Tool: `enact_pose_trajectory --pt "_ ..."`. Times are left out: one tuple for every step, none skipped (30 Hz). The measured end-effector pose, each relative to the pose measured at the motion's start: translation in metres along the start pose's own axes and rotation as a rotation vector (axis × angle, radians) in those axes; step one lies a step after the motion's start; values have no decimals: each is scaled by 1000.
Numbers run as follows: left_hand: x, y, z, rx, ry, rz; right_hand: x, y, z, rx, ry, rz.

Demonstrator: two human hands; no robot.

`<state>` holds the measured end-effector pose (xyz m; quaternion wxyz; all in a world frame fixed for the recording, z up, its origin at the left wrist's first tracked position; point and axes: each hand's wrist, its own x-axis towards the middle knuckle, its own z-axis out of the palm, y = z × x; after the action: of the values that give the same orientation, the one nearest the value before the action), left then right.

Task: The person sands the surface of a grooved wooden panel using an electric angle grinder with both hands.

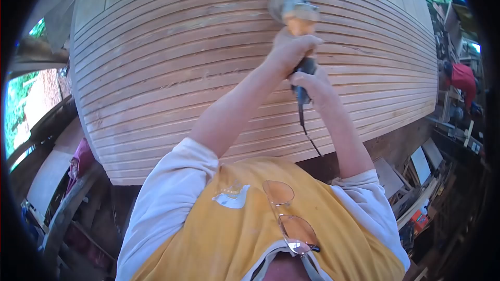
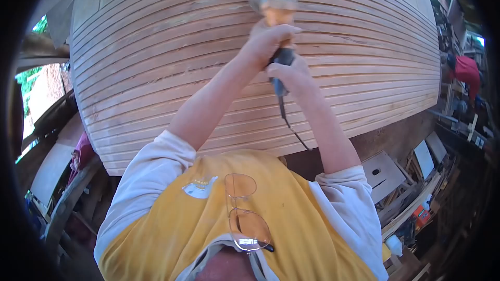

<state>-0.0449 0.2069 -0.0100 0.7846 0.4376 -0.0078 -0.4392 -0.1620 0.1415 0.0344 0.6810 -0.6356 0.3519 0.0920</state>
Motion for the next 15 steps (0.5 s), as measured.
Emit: enact_pose_trajectory --pt "-18 13 -28 -89 43 44 5 2 28 -22 -53 -28" --pt "-41 39 -54 -127 92 50 14 2 62 -41 -101 -62" --pt "-65 59 -82 -83 182 54 18 0 96 -88 -204 -54" --pt "-81 72 -114 -138 256 125 23 -8 130 -137 -299 -44" --pt "-88 84 -154 -209 248 156 31 -22 162 -276 -373 -86" --pt "-105 105 -180 -184 380 168 38 -32 195 -283 -451 -9" --pt "-119 124 -202 -185 429 191 47 -35 225 -341 -474 -32" --pt "-130 139 -221 -184 479 211 49 -50 249 -478 -495 0" --pt "-139 149 -235 -264 500 224 48 -62 266 -528 -495 -27" --pt "-146 155 -240 -279 533 231 48 -66 276 -573 -495 -49" --pt "-150 157 -242 -293 570 235 48 -67 282 -616 -497 -68" --pt "-149 152 -243 -272 545 231 46 -63 279 -569 -489 -52" --pt "-146 141 -238 -252 521 223 44 -53 269 -522 -481 -32" --pt "-140 131 -231 -233 494 217 41 -44 255 -476 -470 -14" --pt "-134 121 -210 -185 474 218 37 -38 235 -412 -443 5"
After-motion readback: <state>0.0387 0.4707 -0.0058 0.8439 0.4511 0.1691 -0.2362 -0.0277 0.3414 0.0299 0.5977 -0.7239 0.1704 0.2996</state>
